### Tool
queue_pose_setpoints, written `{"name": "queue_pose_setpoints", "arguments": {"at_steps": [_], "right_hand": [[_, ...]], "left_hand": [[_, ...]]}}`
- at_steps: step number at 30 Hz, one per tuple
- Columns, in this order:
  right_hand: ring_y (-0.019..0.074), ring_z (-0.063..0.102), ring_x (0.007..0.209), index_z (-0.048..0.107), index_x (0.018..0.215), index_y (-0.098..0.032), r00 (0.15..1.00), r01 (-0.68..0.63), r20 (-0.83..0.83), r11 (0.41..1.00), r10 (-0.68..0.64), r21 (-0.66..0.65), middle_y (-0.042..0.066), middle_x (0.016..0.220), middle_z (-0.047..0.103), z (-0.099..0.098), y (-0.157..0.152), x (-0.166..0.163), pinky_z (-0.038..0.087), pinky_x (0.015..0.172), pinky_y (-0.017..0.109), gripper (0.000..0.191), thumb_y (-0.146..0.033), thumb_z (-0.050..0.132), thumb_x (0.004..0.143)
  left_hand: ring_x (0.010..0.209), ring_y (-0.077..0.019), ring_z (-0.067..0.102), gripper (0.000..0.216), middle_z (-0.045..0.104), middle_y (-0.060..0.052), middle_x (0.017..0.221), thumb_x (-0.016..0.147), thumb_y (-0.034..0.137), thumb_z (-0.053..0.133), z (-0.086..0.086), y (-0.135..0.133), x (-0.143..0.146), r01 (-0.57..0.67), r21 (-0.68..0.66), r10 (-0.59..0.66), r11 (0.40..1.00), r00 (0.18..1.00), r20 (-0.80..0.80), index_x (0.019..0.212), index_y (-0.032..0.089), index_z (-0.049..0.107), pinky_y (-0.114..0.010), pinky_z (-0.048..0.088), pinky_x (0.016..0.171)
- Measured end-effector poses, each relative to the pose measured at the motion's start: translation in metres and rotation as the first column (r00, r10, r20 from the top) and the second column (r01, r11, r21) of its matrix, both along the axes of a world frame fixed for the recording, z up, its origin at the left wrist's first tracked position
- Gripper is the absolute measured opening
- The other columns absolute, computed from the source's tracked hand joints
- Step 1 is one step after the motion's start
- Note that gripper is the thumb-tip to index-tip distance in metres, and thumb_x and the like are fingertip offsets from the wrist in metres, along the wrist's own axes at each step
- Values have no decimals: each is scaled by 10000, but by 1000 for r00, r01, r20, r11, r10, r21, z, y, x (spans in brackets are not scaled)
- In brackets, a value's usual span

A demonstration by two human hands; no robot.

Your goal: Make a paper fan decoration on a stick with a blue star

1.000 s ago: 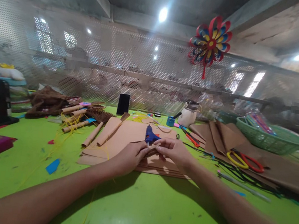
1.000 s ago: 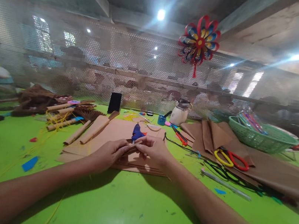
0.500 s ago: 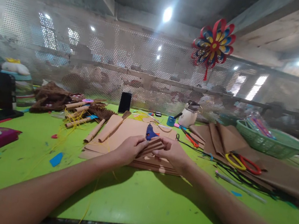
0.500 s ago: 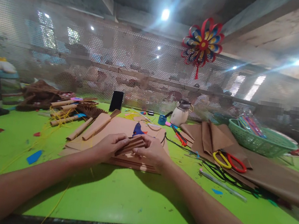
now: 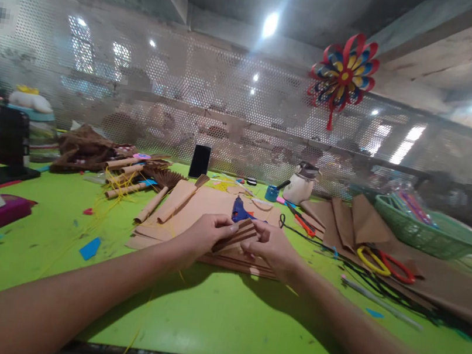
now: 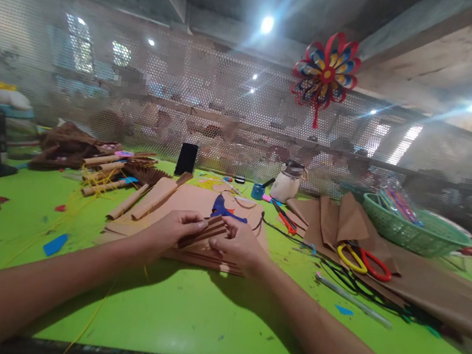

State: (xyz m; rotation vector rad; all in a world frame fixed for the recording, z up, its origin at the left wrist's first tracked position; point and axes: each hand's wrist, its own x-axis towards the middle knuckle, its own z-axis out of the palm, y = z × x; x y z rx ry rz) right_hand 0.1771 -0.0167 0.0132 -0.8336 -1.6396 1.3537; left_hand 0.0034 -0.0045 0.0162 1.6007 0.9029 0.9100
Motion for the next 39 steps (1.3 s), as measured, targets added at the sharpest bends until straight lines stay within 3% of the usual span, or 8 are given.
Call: {"name": "queue_pose_setpoints", "arguments": {"at_steps": [4, 9, 13, 26, 33, 39], "right_hand": [[87, 463, 504, 599, 715, -122, 1000, 17, 8, 1000, -17, -8, 7, 610, 564, -2, 2, 1, 383, 513, 238, 244, -340, 681, 641], [93, 460, 524, 612, 663, -122, 995, 91, 27, 996, -91, -5, 6, 579, 546, -4, 4, 2, 377, 538, 243, 318, -437, 656, 662], [90, 456, 527, 587, 641, -137, 987, 162, 9, 987, -162, 18, -12, 568, 542, -6, 6, 4, 358, 543, 236, 320, -448, 659, 656], [110, 517, 564, 572, 607, -143, 990, 57, 119, 994, -68, 91, 2, 610, 589, -3, 2, 4, 419, 594, 256, 296, -421, 666, 653], [111, 539, 568, 605, 618, -145, 989, 65, 126, 989, -82, 133, 16, 621, 622, -1, -2, 2, 420, 592, 257, 258, -391, 656, 672], [90, 499, 551, 607, 619, -140, 994, 47, 95, 996, -54, 78, -5, 596, 588, -6, 0, 3, 397, 568, 238, 218, -339, 688, 655]], "left_hand": [[679, -156, 566, 257, 650, -48, 751, 693, 376, 603, 0, -1, -1, 3, -84, 5, 996, 995, 100, 761, 128, 593, -273, 405, 661], [649, -146, 543, 255, 661, -45, 736, 672, 368, 617, 5, -3, -1, -45, -32, 44, 998, 998, -41, 759, 131, 652, -257, 392, 615], [609, -139, 528, 293, 650, -30, 687, 647, 398, 629, 6, -4, 0, -48, -34, 46, 998, 997, -59, 763, 130, 659, -245, 373, 573], [542, -135, 542, 278, 615, -29, 617, 647, 386, 638, 1, -4, -3, -54, -137, 65, 989, 995, 81, 715, 118, 607, -243, 368, 516], [583, -136, 573, 219, 633, -21, 664, 684, 354, 610, 4, -3, -4, 0, -168, 32, 986, 982, 185, 720, 141, 579, -268, 420, 583], [604, -120, 531, 199, 597, 14, 654, 716, 343, 569, 8, -4, -3, -77, -34, 81, 996, 989, 126, 699, 144, 568, -251, 406, 601]]}}
